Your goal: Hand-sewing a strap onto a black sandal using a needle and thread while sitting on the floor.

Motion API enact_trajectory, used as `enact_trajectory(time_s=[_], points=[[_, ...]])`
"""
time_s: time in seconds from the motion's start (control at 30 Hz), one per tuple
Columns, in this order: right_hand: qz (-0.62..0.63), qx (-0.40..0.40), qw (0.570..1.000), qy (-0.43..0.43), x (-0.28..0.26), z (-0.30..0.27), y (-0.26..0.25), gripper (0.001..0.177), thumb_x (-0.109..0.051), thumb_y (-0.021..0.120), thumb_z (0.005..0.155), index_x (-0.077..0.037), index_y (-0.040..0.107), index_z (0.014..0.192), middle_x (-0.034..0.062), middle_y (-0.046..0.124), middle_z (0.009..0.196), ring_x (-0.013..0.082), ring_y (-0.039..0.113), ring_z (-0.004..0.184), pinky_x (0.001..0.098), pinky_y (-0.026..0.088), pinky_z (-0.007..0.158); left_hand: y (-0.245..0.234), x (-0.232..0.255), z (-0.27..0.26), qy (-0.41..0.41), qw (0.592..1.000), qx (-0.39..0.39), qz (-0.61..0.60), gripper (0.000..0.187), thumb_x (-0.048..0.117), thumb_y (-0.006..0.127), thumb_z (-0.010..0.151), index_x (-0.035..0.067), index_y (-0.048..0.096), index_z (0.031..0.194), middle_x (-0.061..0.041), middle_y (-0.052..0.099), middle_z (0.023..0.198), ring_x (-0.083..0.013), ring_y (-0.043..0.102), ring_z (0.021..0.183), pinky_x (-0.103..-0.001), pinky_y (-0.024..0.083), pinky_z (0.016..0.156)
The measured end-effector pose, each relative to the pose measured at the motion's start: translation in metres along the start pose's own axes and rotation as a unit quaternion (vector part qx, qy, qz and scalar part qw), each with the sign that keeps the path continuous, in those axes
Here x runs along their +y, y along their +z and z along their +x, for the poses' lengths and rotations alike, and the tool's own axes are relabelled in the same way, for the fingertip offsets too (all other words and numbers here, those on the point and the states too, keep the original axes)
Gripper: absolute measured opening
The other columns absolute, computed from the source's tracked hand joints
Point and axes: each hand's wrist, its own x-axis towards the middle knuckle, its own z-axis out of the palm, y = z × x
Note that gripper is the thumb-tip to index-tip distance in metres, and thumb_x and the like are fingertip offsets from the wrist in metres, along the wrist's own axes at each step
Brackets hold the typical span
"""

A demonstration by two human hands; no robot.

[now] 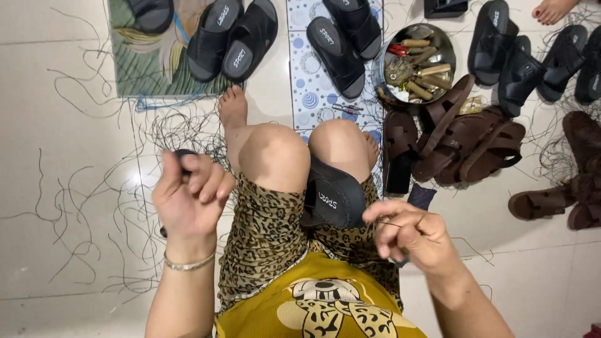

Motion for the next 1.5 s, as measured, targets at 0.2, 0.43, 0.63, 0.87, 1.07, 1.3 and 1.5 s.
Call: enact_trajectory(time_s=[0.2, 0.43, 0.63, 0.87, 1.07, 1.3, 1.5], points=[[0.215, 0.113, 0.966, 0.086, 0.044, 0.009, -0.015, 0.048, -0.027, 0.041, 0.112, -0.004, 0.051, 0.071, 0.0160, 0.054, 0.065, 0.0084, 0.042, 0.034, 0.0225, 0.042, 0.024, 0.003, -0.026, 0.008, 0.035, 0.981, 0.082, 0.175, 0.049, 0.035, 0.048, 0.109, 0.003, 0.069, 0.079, 0.009, 0.014, 0.049, -0.0083, 0.017, 0.038, -0.026, 0.023, 0.039], [-0.060, 0.037, 0.997, -0.016, -0.082, 0.026, 0.021, 0.025, -0.020, 0.061, 0.094, -0.005, 0.064, 0.074, 0.0132, 0.064, 0.082, 0.0098, 0.052, 0.055, 0.0201, 0.043, 0.047, 0.111, -0.094, -0.030, 0.131, 0.698, -0.259, 0.655, 0.023, 0.014, 0.077, 0.083, -0.002, 0.061, 0.086, -0.016, 0.069, 0.110, -0.0227, 0.068, 0.075, -0.030, 0.055, 0.068], [-0.234, -0.055, 0.971, 0.003, -0.106, 0.032, -0.017, 0.068, 0.002, 0.056, 0.088, 0.001, 0.032, 0.152, 0.0152, 0.066, 0.108, 0.0165, 0.074, 0.081, 0.0217, 0.070, 0.064, 0.005, 0.009, -0.017, 0.030, 0.923, -0.062, 0.378, 0.021, 0.010, 0.055, 0.095, 0.015, 0.064, 0.077, -0.008, 0.067, 0.104, -0.0249, 0.068, 0.097, -0.039, 0.055, 0.096], [-0.466, -0.111, 0.877, 0.027, -0.097, 0.020, -0.004, 0.052, 0.003, 0.071, 0.077, -0.018, 0.073, 0.124, 0.0003, 0.069, 0.090, 0.0075, 0.055, 0.049, 0.0230, 0.045, 0.040, -0.072, 0.053, -0.026, 0.156, 0.058, 0.196, 0.966, 0.016, 0.012, 0.063, 0.092, 0.003, 0.076, 0.091, -0.018, 0.068, 0.103, -0.0327, 0.054, 0.088, -0.050, 0.032, 0.096], [-0.563, -0.165, 0.810, 0.012, -0.098, 0.029, -0.001, 0.057, -0.003, 0.070, 0.076, -0.025, 0.072, 0.129, -0.0020, 0.066, 0.090, 0.0114, 0.059, 0.056, 0.0274, 0.048, 0.046, 0.083, -0.046, -0.012, 0.303, 0.575, -0.081, 0.756, 0.040, 0.022, 0.072, 0.096, 0.002, 0.055, 0.127, -0.015, 0.064, 0.128, -0.0342, 0.063, 0.125, -0.051, 0.038, 0.118], [-0.634, -0.175, 0.753, 0.024, -0.118, 0.037, 0.012, 0.050, -0.007, 0.068, 0.078, -0.024, 0.074, 0.125, 0.0012, 0.066, 0.091, 0.0156, 0.057, 0.044, 0.0318, 0.049, 0.036, 0.090, -0.091, -0.015, 0.216, 0.528, -0.321, 0.756, 0.066, 0.045, 0.075, 0.079, -0.010, 0.067, 0.116, -0.023, 0.056, 0.129, -0.0387, 0.048, 0.127, -0.061, 0.023, 0.118], [-0.742, -0.219, 0.634, 0.014, -0.114, 0.055, 0.035, 0.039, -0.019, 0.065, 0.084, -0.014, 0.056, 0.122, 0.0025, 0.061, 0.083, 0.0196, 0.067, 0.049, 0.0354, 0.050, 0.039, 0.081, -0.102, -0.016, 0.244, 0.578, -0.306, 0.716, 0.057, 0.039, 0.077, 0.080, -0.009, 0.070, 0.109, -0.025, 0.065, 0.123, -0.0396, 0.059, 0.121, -0.061, 0.026, 0.120]])
